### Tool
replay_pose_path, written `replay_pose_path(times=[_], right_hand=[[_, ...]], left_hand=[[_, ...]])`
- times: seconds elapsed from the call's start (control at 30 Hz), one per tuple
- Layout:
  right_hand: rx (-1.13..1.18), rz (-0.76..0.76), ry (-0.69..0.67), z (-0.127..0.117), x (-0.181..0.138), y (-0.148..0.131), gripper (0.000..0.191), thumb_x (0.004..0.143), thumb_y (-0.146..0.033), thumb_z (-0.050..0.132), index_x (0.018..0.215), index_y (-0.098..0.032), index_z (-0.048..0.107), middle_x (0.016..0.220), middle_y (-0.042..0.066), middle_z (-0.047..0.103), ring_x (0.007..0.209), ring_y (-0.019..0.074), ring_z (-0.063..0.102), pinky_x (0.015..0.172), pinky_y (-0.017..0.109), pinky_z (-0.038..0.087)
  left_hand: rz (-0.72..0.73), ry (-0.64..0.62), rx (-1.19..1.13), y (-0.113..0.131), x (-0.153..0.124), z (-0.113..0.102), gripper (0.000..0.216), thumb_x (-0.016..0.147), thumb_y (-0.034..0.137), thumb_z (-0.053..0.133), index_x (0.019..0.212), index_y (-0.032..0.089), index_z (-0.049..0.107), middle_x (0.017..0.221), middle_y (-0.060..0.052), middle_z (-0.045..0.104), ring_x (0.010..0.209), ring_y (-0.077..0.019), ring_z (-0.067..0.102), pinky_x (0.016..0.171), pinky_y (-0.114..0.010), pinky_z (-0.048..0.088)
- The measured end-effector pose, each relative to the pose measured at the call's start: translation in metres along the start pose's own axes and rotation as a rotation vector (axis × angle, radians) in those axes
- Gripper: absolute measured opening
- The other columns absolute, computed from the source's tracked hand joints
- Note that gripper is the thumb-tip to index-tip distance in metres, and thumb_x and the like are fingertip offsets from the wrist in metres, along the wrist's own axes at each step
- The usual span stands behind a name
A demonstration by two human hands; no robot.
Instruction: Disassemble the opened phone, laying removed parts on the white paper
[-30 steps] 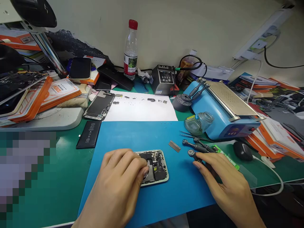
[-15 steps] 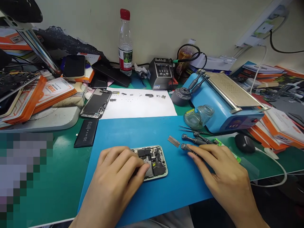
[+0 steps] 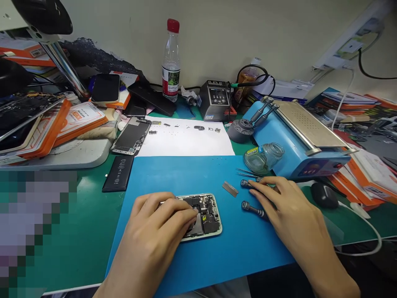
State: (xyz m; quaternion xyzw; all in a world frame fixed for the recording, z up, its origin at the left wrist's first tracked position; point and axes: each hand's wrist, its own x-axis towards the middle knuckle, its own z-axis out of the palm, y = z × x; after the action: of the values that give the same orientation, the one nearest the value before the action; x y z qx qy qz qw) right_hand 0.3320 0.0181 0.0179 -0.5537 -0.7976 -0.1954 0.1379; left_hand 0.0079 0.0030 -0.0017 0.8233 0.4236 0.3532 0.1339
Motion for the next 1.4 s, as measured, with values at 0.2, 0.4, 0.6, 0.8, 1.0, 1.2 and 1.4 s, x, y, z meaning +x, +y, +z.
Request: replay_pose_path(times=[0.2, 0.4, 0.6, 0.8, 1.0, 1.2, 1.4], right_hand=[[0.284, 0.319, 0.322, -0.005, 0.011, -0.037, 0.016, 0.112, -0.030, 0.062, 0.120, -0.020, 0.073, 0.112, 0.010, 0.080, 0.089, 0.0235, 0.077, 0.068, 0.035, 0.058], [0.946, 0.443, 0.513, -0.006, -0.001, -0.089, 0.053, 0.111, -0.019, 0.064, 0.161, -0.030, 0.051, 0.092, 0.000, 0.079, 0.064, 0.0154, 0.071, 0.049, 0.027, 0.054], [0.924, 0.267, 0.358, -0.001, -0.008, -0.087, 0.049, 0.108, -0.015, 0.067, 0.154, -0.031, 0.060, 0.099, 0.001, 0.083, 0.074, 0.0156, 0.078, 0.052, 0.025, 0.060], [0.923, 0.215, 0.311, 0.006, -0.007, -0.087, 0.047, 0.107, -0.014, 0.070, 0.151, -0.027, 0.060, 0.104, 0.004, 0.083, 0.083, 0.0160, 0.082, 0.055, 0.022, 0.065], [0.884, 0.218, 0.295, 0.003, -0.008, -0.087, 0.040, 0.109, -0.017, 0.068, 0.147, -0.024, 0.060, 0.107, 0.007, 0.085, 0.079, 0.0170, 0.083, 0.068, 0.030, 0.073], [0.748, 0.073, 0.322, 0.000, -0.002, -0.086, 0.048, 0.104, -0.020, 0.077, 0.147, -0.029, 0.059, 0.104, 0.005, 0.085, 0.084, 0.0203, 0.085, 0.075, 0.035, 0.073], [0.808, -0.001, 0.350, 0.003, -0.006, -0.084, 0.065, 0.098, 0.001, 0.066, 0.157, -0.024, 0.055, 0.122, 0.008, 0.083, 0.101, 0.0208, 0.083, 0.087, 0.038, 0.070]], left_hand=[[-0.011, 0.042, 0.009, 0.006, 0.000, 0.004, 0.018, 0.115, 0.019, 0.061, 0.122, 0.026, 0.076, 0.117, 0.002, 0.081, 0.115, -0.0226, 0.062, 0.105, -0.037, 0.038], [-0.059, 0.029, -0.019, 0.008, -0.001, 0.003, 0.013, 0.115, 0.023, 0.063, 0.112, 0.027, 0.076, 0.109, 0.003, 0.081, 0.112, -0.0225, 0.062, 0.106, -0.039, 0.037], [-0.067, 0.004, -0.014, 0.009, 0.000, 0.002, 0.013, 0.114, 0.024, 0.064, 0.107, 0.028, 0.074, 0.106, 0.005, 0.080, 0.112, -0.0220, 0.062, 0.103, -0.039, 0.036], [-0.066, -0.005, -0.002, 0.009, 0.002, 0.002, 0.013, 0.114, 0.020, 0.064, 0.112, 0.027, 0.075, 0.109, 0.004, 0.080, 0.111, -0.0219, 0.061, 0.102, -0.039, 0.037], [-0.070, 0.002, 0.006, 0.011, 0.002, 0.001, 0.013, 0.113, 0.017, 0.065, 0.114, 0.026, 0.075, 0.113, 0.002, 0.080, 0.112, -0.0227, 0.061, 0.103, -0.039, 0.038], [-0.076, -0.006, 0.018, 0.013, 0.004, 0.001, 0.014, 0.113, 0.014, 0.063, 0.113, 0.025, 0.071, 0.110, 0.001, 0.079, 0.111, -0.0219, 0.061, 0.103, -0.040, 0.037], [-0.103, 0.005, 0.000, 0.015, 0.006, -0.001, 0.017, 0.114, 0.011, 0.058, 0.106, 0.024, 0.064, 0.104, 0.002, 0.076, 0.104, -0.0198, 0.062, 0.099, -0.039, 0.038]])
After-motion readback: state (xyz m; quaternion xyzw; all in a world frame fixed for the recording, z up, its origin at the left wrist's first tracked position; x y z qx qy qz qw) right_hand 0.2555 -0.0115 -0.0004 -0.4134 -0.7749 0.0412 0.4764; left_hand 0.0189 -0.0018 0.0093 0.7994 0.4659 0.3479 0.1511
